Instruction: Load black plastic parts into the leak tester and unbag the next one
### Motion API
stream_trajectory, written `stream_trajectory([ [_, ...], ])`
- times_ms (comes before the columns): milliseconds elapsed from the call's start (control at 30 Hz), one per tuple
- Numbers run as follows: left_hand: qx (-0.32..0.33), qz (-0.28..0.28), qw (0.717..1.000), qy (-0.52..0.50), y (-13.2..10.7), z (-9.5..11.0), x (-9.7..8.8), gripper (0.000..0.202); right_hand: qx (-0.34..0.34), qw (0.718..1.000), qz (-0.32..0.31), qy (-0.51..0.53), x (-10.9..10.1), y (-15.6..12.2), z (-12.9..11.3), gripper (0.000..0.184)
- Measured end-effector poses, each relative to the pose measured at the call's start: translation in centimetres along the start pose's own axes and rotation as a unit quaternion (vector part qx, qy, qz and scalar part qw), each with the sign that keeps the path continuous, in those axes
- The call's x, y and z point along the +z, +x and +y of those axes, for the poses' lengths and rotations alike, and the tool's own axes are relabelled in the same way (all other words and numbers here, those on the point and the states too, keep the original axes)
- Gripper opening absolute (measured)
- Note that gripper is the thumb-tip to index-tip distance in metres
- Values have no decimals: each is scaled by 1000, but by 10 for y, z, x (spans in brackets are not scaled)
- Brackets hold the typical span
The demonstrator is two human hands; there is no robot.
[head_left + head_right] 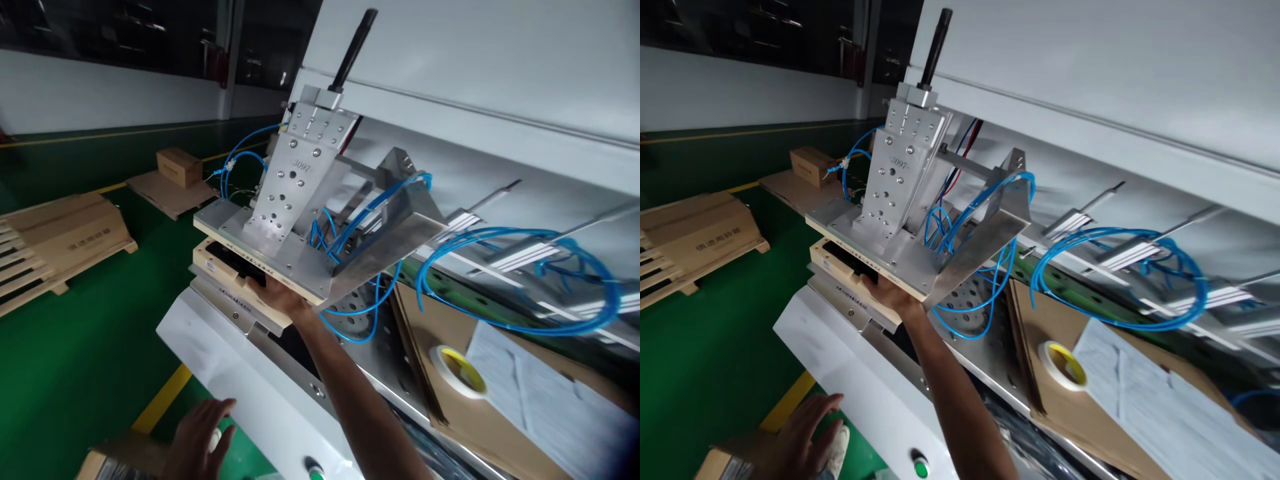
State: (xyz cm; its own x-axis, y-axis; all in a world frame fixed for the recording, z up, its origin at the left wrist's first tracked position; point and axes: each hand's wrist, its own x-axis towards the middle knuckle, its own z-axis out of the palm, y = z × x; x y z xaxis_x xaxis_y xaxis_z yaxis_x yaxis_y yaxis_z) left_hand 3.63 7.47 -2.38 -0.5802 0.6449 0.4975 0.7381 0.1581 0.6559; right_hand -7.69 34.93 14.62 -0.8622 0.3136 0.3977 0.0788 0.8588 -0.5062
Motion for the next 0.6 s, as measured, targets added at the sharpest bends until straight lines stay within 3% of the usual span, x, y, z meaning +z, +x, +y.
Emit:
stream_trajectory([
  [100, -43, 6, 999, -30, 14, -6, -12, 29, 3, 999, -16, -37, -3, -14, 3, 59],
  [200, -82, 21, 996, -10, 51, -19, -29, 30, 14, 996, -21, -80, -1, -40, 5, 54],
  [367, -17, 62, 992, 105, 172, -54, -53, 51, -20, 968, -25, -247, 9, -78, 3, 54],
  [467, 5, 76, 979, 188, 232, -69, -61, 48, -12, 967, -43, -252, 13, -86, -7, 58],
  [533, 11, 66, 974, 217, 244, -74, -67, 45, 13, 971, -44, -237, 14, -98, -17, 59],
  [600, 33, 30, 977, 208, 232, -82, -76, 45, 21, 976, -29, -214, 12, -124, -26, 57],
])
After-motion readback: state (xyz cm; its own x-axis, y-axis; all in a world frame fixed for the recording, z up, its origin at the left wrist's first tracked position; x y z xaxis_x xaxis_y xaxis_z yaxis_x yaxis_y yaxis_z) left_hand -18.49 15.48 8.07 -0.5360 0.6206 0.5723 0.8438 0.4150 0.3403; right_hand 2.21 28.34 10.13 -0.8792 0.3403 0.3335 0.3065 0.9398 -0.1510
